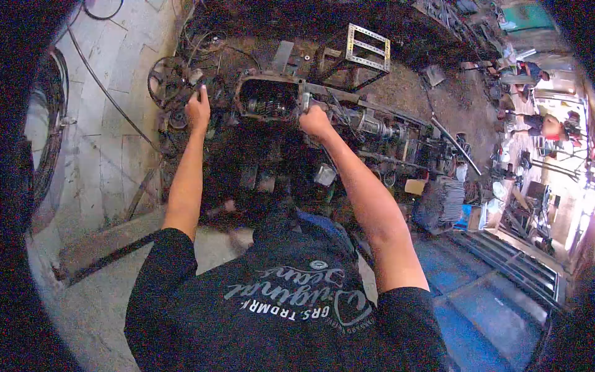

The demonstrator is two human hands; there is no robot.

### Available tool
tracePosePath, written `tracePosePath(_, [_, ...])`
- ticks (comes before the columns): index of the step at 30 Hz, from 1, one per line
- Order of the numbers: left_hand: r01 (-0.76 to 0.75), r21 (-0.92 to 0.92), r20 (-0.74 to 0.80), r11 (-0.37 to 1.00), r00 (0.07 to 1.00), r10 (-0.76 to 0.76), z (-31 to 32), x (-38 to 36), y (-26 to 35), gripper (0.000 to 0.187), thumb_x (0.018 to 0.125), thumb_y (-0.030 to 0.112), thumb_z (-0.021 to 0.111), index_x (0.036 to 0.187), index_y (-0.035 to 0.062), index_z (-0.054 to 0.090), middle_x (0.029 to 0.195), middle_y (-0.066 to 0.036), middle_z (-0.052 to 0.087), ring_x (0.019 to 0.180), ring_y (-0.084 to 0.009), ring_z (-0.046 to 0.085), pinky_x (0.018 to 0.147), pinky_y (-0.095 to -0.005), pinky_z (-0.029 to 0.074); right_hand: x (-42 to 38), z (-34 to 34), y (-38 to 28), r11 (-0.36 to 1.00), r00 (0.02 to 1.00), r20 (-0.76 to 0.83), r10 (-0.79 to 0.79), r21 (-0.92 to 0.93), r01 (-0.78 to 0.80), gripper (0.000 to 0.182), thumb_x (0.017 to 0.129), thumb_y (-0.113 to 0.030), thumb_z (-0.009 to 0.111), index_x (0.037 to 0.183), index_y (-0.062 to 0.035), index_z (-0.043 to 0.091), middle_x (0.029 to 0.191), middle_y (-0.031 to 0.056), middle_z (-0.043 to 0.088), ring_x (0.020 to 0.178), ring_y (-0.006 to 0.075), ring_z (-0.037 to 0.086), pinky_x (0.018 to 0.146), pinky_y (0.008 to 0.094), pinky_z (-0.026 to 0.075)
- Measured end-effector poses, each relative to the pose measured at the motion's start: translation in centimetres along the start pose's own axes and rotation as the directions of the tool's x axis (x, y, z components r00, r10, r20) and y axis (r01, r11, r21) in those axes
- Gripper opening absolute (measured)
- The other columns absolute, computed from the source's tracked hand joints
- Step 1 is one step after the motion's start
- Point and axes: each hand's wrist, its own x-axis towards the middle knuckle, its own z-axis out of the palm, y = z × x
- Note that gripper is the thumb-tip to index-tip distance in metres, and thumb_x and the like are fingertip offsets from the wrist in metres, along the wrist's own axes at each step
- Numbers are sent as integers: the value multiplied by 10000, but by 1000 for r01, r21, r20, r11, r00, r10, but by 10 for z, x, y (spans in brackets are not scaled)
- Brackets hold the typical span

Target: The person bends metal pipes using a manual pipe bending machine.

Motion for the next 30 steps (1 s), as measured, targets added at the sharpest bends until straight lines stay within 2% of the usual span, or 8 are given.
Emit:
tracePosePath(4, [33,14,64,999,997,-34,-15,-4,15,583,904,540,441,1056,17,647,944,-261,644,914,-438,601,800,-508,465,-33,-29,-28,997,997,81,-10,76,4,237,836,-156,531,829,48,651,641,111,600,524,219,571,462,370,439])
tracePosePath(6, [75,19,117,997,990,-76,-16,0,17,645,899,550,449,1109,-35,622,1007,-279,633,973,-435,592,857,-489,461,-64,-37,-53,765,907,276,318,491,-418,244,840,-126,503,941,61,624,653,149,599,498,255,560,455,375,449])
tracePosePath(7, [75,24,125,997,989,-77,-12,3,12,648,901,551,440,1110,-34,623,1008,-278,634,973,-434,594,855,-489,462,-79,-41,-64,589,857,438,270,629,-507,203,863,-69,456,942,38,609,567,38,460,418,131,398,350,304,301])
tracePosePath(9, [69,36,138,997,988,-74,-4,6,5,651,902,553,432,1112,-32,624,1009,-277,634,972,-433,596,854,-488,463,-91,-39,-78,323,742,626,238,670,-669,204,867,-67,447,970,44,584,548,18,408,408,127,357,351,291,262])
tracePosePath(13, [83,86,119,993,989,-93,5,12,-1,599,904,557,414,1098,39,645,1024,-243,641,961,-421,602,814,-510,473,-83,-16,-89,150,685,694,222,669,-728,204,878,-44,340,998,22,491,602,-25,339,436,80,273,356,231,191])
tracePosePath(19, [59,128,148,990,986,-77,0,15,3,613,891,575,413,1081,43,653,1019,-234,646,971,-415,602,824,-509,474,-72,10,-110,-22,713,651,262,742,-670,185,836,-27,301,924,27,455,601,10,326,432,95,262,353,240,190])
tracePosePath(25, [45,136,123,990,990,-62,1,18,5,572,891,548,428,1020,49,675,977,-245,648,941,-419,606,813,-509,474,-75,50,-149,-260,757,474,451,881,-396,85,839,-76,392,845,-5,439,552,26,332,394,118,280,359,257,221])
tracePosePath(30, [29,27,107,999,994,-32,-6,3,6,575,891,534,452,1010,18,677,940,-258,647,917,-430,605,821,-502,475,-82,54,-166,-210,684,445,578,891,-402,79,841,-64,404,812,-9,453,549,28,356,378,125,297,355,276,225])
